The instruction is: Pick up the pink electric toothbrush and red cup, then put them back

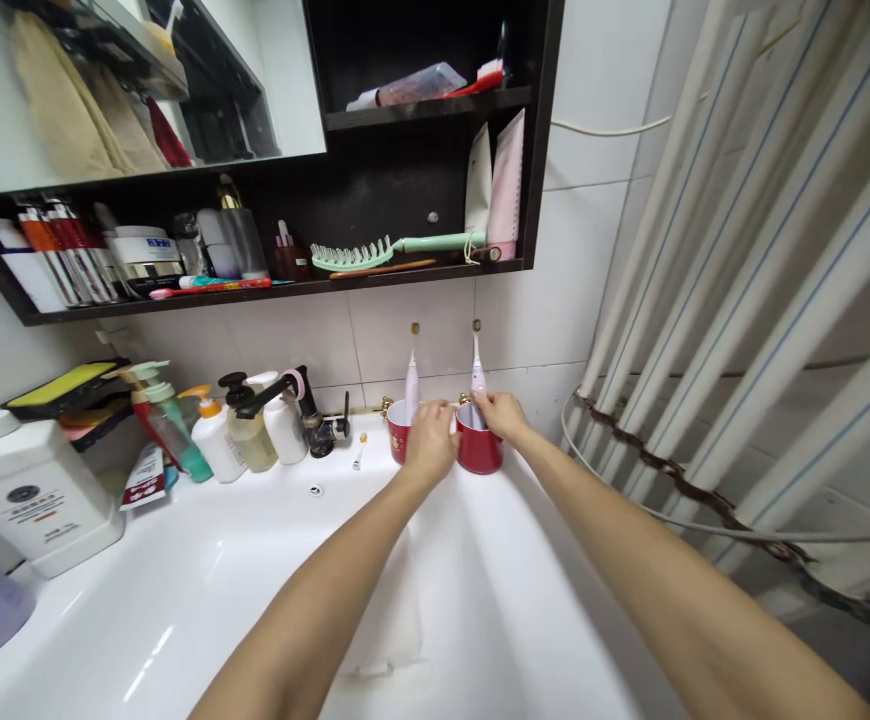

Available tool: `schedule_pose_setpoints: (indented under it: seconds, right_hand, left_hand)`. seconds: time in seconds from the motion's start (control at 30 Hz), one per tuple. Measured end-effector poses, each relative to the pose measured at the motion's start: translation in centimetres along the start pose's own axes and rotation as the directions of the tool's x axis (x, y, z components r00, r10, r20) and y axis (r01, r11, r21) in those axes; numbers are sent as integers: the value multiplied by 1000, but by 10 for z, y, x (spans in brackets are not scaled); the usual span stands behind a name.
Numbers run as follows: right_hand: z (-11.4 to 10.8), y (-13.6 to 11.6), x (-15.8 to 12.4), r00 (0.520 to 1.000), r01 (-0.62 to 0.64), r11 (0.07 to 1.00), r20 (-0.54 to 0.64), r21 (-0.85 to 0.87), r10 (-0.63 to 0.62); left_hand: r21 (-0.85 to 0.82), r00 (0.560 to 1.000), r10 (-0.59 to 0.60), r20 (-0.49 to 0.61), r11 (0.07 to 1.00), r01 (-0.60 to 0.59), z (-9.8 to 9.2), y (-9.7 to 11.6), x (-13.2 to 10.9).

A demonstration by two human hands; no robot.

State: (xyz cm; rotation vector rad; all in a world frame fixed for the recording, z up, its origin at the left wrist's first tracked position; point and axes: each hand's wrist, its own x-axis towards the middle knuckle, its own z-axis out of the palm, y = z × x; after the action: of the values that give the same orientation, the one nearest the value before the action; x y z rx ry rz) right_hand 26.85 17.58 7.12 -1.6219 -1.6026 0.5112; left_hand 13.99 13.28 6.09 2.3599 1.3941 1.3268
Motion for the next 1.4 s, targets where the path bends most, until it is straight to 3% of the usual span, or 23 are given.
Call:
schedule_pose_setpoints:
  seconds: [0.07,0.13,0.23,0.3,0.43,0.57,0.8,1.07,1.27,1.33,1.37,1.4]
  right_hand:
    - [-2,-1,-1,999,16,999,-37,34,-15]
    - [-6,-5,-6,992,35,997,-124,63,-27]
    - [-10,-17,-21,955,93,992,-289,88,-64]
    - [-7,-28,-37,936,157,982,-332,103,-115]
    - [16,-42,-71,953,230,962,-235,149,-191]
    - [49,-45,-95,981,187,966,-88,178,-174]
    - [84,-46,-131,983,119,980,123,159,-139]
    - [92,-44,-158,979,107,988,162,109,-124]
    - [96,-41,-161,979,120,986,152,114,-136]
    - [97,-41,-161,976,124,984,161,128,-144]
    - [98,-40,-161,976,124,983,163,135,-145]
    - [99,-40,-161,976,122,983,164,141,-144]
  left_hand:
    - [81,989,-91,-116,992,101,-14,-12,-4]
    - [106,967,-200,-158,970,218,-25,-23,-7]
    - [45,934,-349,-78,934,353,-32,-35,-8]
    - [13,910,-413,-14,910,413,-33,-38,-9]
    - [41,912,-410,-19,911,411,-37,-33,-27]
    - [2,940,-341,-31,940,341,-49,-21,-71]
    - [-17,905,-422,61,906,423,-66,-4,-138]
    - [16,885,-459,77,888,459,-65,-1,-167]
    - [-2,873,-480,88,876,482,-65,-1,-170]
    - [-45,840,-540,54,839,542,-72,-7,-168]
    - [-70,794,-608,27,791,608,-76,-11,-168]
    - [-98,717,-697,15,713,695,-80,-17,-168]
